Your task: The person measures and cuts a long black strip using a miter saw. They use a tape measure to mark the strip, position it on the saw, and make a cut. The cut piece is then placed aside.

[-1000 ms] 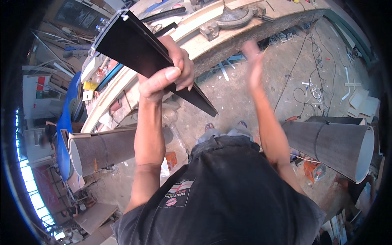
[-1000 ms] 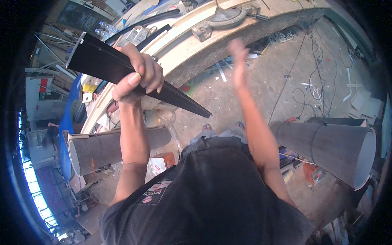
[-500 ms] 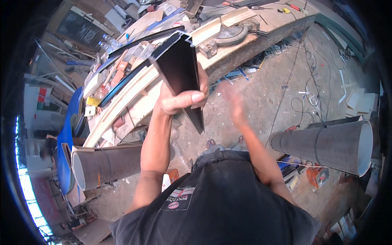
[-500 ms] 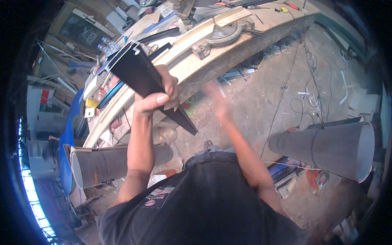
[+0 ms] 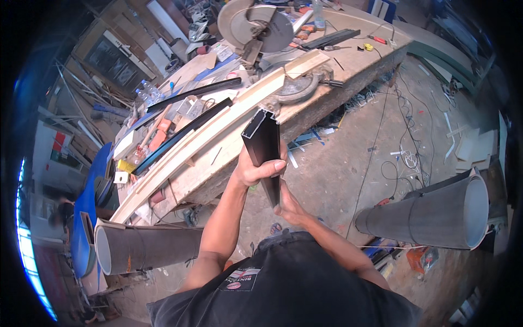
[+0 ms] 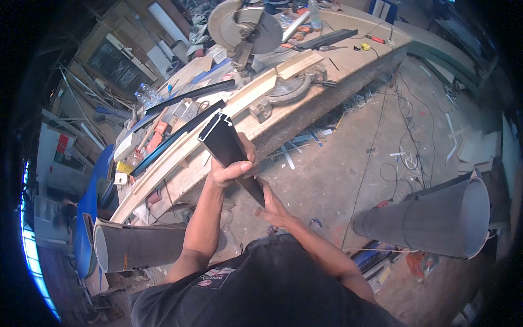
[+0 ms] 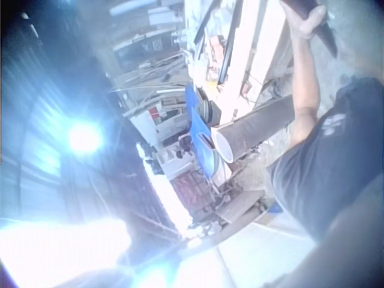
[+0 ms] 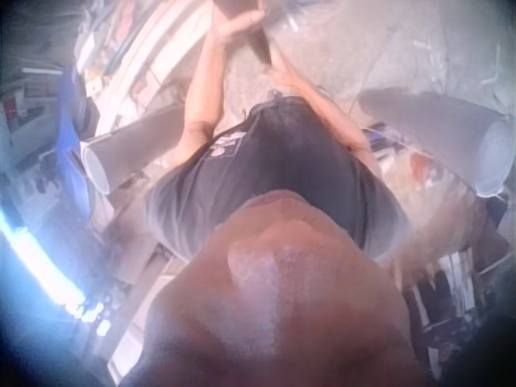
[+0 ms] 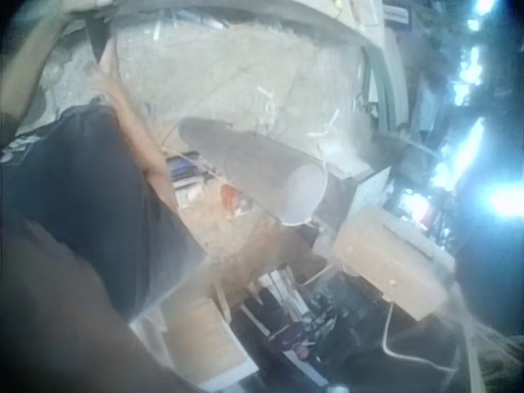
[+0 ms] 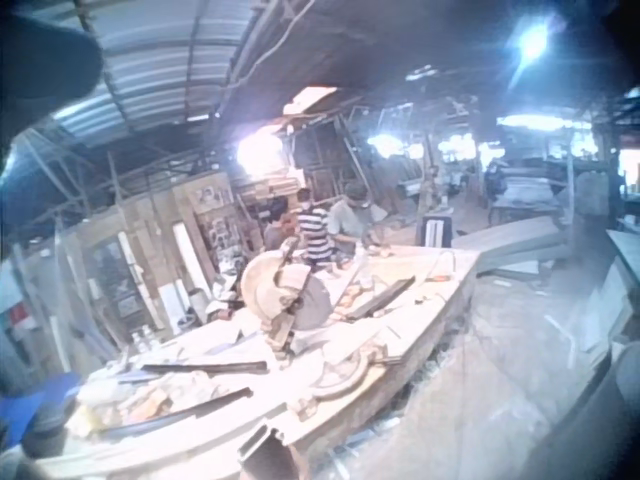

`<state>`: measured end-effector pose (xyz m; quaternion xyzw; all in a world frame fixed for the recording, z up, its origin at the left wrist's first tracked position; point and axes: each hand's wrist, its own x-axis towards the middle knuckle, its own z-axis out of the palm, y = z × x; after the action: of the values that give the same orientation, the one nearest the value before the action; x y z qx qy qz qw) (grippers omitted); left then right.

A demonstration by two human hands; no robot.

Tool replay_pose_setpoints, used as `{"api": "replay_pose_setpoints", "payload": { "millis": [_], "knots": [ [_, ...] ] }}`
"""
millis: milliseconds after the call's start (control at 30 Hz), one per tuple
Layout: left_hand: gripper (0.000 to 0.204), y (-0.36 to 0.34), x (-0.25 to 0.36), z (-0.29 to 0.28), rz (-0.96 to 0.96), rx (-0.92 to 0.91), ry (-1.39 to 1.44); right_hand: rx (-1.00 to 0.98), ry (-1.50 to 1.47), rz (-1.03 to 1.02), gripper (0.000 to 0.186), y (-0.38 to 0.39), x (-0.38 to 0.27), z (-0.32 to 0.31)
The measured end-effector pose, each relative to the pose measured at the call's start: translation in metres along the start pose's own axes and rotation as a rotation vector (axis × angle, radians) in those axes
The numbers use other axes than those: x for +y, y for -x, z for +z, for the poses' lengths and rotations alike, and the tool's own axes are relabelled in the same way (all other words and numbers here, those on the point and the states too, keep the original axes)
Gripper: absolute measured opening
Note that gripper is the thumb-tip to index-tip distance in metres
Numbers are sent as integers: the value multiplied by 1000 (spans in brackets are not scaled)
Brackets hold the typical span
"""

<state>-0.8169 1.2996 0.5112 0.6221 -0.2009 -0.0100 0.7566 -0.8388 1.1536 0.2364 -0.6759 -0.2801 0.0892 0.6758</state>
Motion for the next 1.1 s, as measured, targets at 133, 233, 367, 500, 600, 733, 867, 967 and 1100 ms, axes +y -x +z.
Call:
{"api": "replay_pose_setpoints", "payload": {
  "millis": [133,233,367,500,600,733,867,967,1100],
  "knots": [
    [35,-3,8,14,111,136,11,-113,196,95,100,27,6,-52],
    [30,-5,22,4,438,210,134,-158,232,258,95,22,-8,-107],
    [21,6,34,-27,672,411,247,-52,397,122,75,4,-45,-152],
    [21,13,7,-60,711,614,352,-41,545,-80,70,-44,-74,-195],
    [22,7,-32,-82,669,647,456,-108,562,-41,69,-82,-73,-218],
    [22,-31,-118,-88,517,1131,460,-85,729,-75,65,-123,-55,-264],
    [24,-91,-210,-71,109,1184,468,-173,970,-14,63,-178,-38,-343],
    [33,-151,-259,-46,-238,1089,685,-268,1142,-18,58,-234,-33,-411],
    [42,-250,-290,-29,-425,1009,801,-350,1236,-13,58,-316,-30,-497]
  ]
}}
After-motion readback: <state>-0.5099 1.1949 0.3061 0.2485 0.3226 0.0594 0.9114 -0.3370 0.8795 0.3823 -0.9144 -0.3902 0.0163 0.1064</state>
